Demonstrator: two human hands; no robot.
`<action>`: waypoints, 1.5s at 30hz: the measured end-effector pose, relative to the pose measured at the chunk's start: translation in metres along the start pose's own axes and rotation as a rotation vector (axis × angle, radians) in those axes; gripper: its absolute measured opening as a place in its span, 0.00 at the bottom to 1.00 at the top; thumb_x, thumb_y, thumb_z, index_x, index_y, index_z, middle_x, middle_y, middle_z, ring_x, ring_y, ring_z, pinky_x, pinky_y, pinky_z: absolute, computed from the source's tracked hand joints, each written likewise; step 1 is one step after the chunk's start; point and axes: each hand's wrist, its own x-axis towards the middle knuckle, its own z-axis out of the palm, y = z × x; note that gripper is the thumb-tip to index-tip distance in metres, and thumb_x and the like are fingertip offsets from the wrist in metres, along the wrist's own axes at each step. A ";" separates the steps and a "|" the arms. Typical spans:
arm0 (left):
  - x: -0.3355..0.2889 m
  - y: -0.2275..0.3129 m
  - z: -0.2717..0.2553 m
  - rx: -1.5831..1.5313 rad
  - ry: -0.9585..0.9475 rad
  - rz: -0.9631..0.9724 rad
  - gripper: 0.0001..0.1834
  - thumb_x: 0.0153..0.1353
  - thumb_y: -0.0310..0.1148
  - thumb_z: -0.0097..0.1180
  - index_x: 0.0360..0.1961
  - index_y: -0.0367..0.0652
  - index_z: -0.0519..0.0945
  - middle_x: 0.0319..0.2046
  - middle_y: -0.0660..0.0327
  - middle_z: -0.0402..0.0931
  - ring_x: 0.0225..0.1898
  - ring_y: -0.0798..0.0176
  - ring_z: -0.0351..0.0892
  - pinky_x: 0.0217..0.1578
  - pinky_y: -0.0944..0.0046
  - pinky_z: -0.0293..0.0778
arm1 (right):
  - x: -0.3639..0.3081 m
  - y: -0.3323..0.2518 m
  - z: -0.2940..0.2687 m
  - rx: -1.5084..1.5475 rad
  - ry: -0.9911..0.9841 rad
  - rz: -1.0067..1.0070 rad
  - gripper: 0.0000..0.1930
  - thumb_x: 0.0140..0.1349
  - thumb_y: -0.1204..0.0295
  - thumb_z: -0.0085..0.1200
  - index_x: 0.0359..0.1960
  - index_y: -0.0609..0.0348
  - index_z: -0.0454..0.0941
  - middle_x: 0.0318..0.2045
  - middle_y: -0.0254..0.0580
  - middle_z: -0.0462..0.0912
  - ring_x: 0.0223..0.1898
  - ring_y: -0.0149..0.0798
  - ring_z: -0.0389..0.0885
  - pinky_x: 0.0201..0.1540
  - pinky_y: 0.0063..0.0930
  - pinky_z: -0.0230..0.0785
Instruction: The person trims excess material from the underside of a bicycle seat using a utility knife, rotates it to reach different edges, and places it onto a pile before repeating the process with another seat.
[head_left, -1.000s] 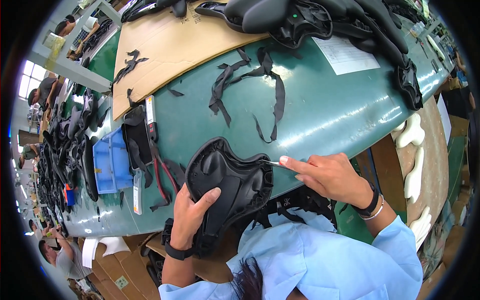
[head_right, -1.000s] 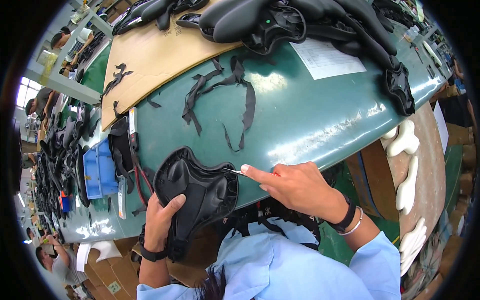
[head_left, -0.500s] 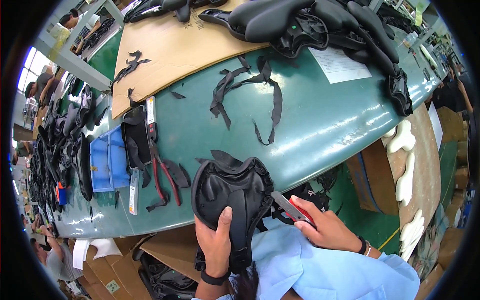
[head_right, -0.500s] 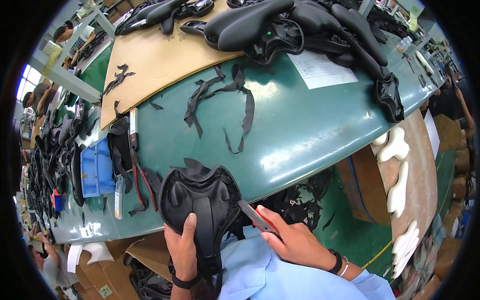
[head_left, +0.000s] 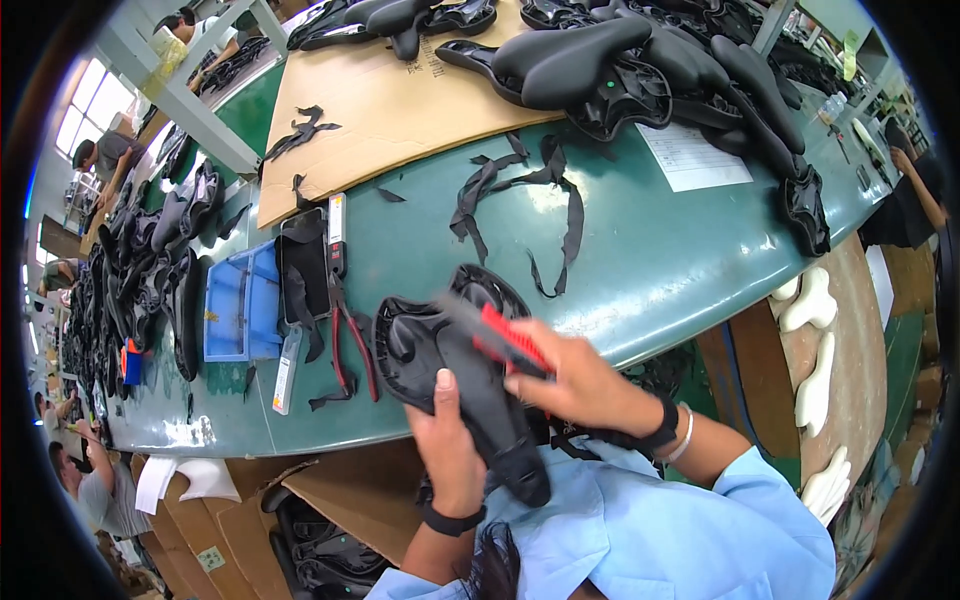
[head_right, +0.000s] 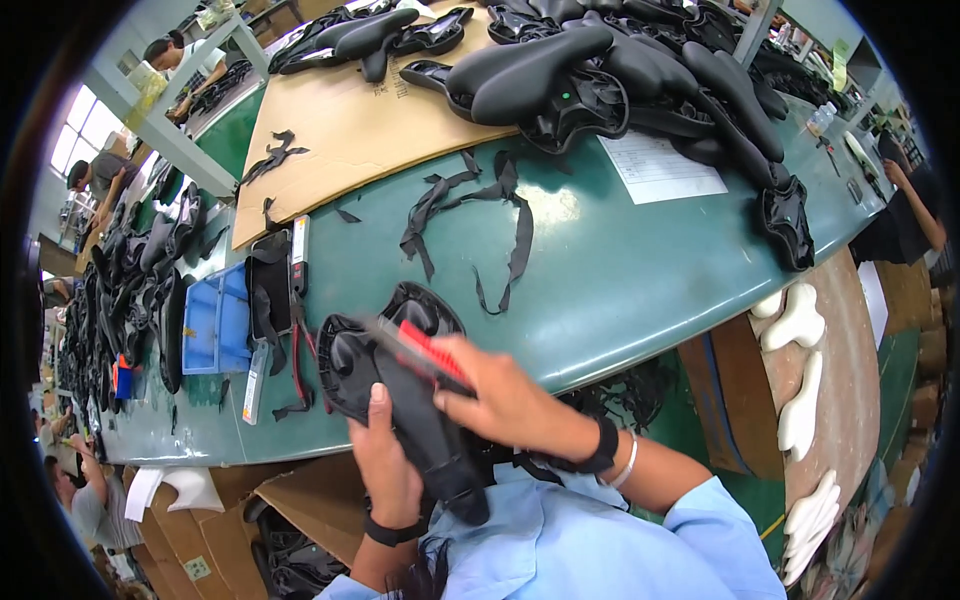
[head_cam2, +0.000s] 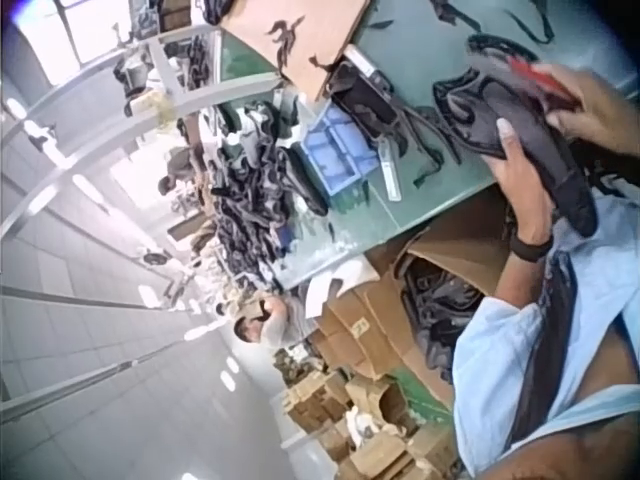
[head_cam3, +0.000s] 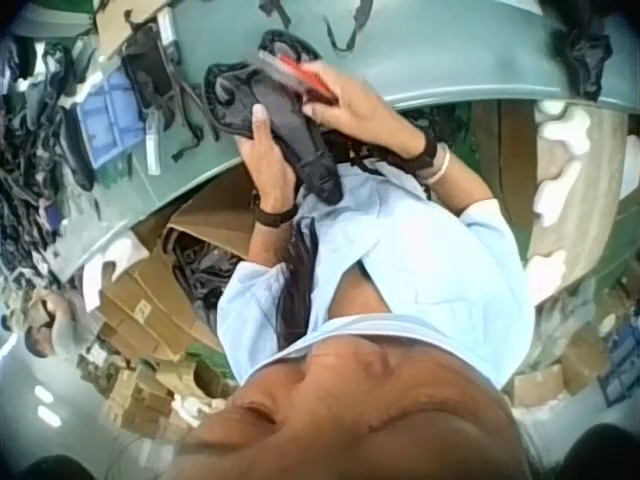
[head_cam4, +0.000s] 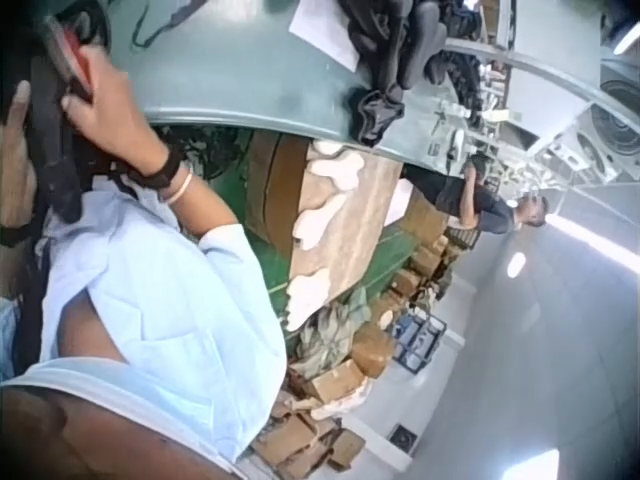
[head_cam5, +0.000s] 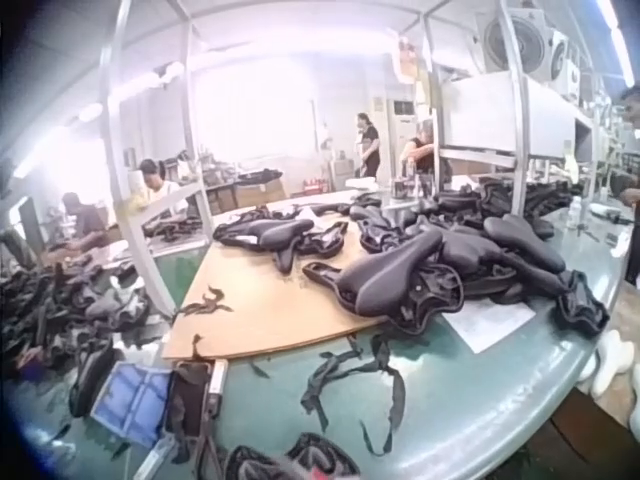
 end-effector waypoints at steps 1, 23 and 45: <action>0.001 -0.011 0.004 -0.024 0.005 -0.026 0.21 0.72 0.40 0.49 0.58 0.36 0.69 0.50 0.54 0.76 0.49 0.60 0.77 0.52 0.60 0.74 | 0.015 0.000 -0.011 0.058 0.022 0.083 0.27 0.56 0.76 0.59 0.59 0.60 0.66 0.44 0.57 0.80 0.46 0.56 0.81 0.49 0.39 0.72; 0.100 0.020 0.057 0.777 -0.385 0.224 0.15 0.61 0.34 0.52 0.20 0.35 0.71 0.16 0.59 0.67 0.21 0.61 0.67 0.27 0.60 0.64 | 0.025 -0.025 -0.077 -1.031 -0.152 -0.005 0.31 0.63 0.68 0.55 0.69 0.37 0.61 0.19 0.40 0.74 0.18 0.45 0.73 0.20 0.39 0.61; 0.123 0.052 -0.013 1.201 -0.552 0.164 0.30 0.42 0.51 0.73 0.34 0.33 0.81 0.33 0.52 0.81 0.37 0.57 0.80 0.39 0.60 0.74 | -0.042 0.006 -0.057 0.028 0.563 0.367 0.17 0.69 0.68 0.50 0.56 0.60 0.70 0.27 0.37 0.79 0.23 0.26 0.77 0.27 0.21 0.70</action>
